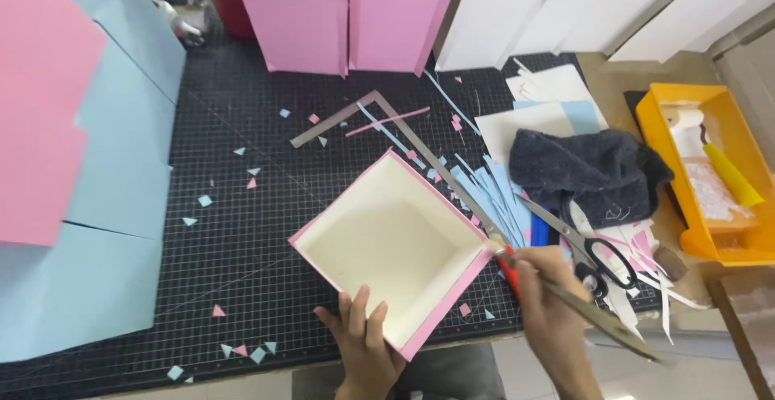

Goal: Assembling a pink paper box by applying glue to the edges and folding them

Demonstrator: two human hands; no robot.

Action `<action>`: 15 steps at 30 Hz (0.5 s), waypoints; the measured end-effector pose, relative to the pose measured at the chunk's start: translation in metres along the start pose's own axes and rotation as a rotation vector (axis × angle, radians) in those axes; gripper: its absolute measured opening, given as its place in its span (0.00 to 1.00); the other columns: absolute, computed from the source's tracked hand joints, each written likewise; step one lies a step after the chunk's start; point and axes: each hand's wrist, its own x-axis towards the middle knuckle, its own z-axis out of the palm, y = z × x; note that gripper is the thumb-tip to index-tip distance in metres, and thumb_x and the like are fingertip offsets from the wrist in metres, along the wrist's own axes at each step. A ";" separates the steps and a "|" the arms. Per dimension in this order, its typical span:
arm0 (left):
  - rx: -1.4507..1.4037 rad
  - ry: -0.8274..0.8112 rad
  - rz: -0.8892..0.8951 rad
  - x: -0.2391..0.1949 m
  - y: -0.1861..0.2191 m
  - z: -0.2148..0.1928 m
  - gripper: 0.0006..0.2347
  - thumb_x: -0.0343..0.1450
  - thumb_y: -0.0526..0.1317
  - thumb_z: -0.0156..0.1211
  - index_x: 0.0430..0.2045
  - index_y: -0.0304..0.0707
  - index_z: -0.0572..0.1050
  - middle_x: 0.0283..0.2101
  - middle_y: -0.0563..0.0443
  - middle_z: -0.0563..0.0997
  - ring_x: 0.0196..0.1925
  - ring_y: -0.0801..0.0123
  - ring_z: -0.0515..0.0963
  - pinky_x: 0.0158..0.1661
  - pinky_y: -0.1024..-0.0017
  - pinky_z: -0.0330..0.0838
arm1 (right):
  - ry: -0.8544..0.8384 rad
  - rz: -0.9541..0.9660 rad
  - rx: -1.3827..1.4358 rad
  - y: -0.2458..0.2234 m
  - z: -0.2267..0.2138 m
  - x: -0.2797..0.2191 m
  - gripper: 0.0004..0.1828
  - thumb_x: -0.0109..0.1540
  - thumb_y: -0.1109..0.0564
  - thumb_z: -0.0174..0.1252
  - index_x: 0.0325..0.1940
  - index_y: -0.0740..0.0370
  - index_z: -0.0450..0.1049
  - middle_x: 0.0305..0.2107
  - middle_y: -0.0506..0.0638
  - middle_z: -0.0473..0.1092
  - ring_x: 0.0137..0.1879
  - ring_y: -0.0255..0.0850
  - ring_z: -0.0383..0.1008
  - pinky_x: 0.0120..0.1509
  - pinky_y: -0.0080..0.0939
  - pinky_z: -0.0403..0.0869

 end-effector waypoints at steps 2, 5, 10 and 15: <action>0.041 -0.071 -0.029 0.002 0.005 -0.008 0.21 0.78 0.54 0.31 0.56 0.38 0.60 0.68 0.36 0.59 0.77 0.43 0.46 0.71 0.34 0.25 | -0.156 0.052 -0.171 0.002 0.009 -0.001 0.09 0.67 0.61 0.48 0.32 0.60 0.69 0.21 0.46 0.65 0.19 0.29 0.56 0.18 0.28 0.56; 0.077 -0.131 -0.042 0.006 0.009 -0.020 0.21 0.78 0.54 0.33 0.58 0.39 0.59 0.69 0.38 0.58 0.77 0.44 0.46 0.71 0.33 0.24 | -0.106 0.401 0.101 -0.011 -0.003 -0.015 0.15 0.66 0.58 0.50 0.25 0.61 0.72 0.22 0.51 0.69 0.29 0.38 0.67 0.36 0.35 0.68; 0.059 -0.145 -0.075 0.006 0.010 -0.015 0.23 0.78 0.57 0.34 0.58 0.40 0.61 0.69 0.39 0.58 0.77 0.43 0.47 0.70 0.32 0.27 | -0.055 0.349 0.001 -0.024 0.011 -0.002 0.08 0.68 0.59 0.49 0.39 0.64 0.72 0.28 0.52 0.69 0.31 0.37 0.66 0.34 0.34 0.70; 0.004 -0.100 -0.017 0.010 0.002 -0.013 0.20 0.78 0.53 0.35 0.57 0.41 0.62 0.68 0.39 0.59 0.77 0.44 0.46 0.70 0.30 0.27 | -0.237 0.033 -0.193 -0.036 0.039 -0.057 0.11 0.65 0.59 0.49 0.27 0.57 0.69 0.22 0.45 0.66 0.23 0.32 0.62 0.26 0.31 0.68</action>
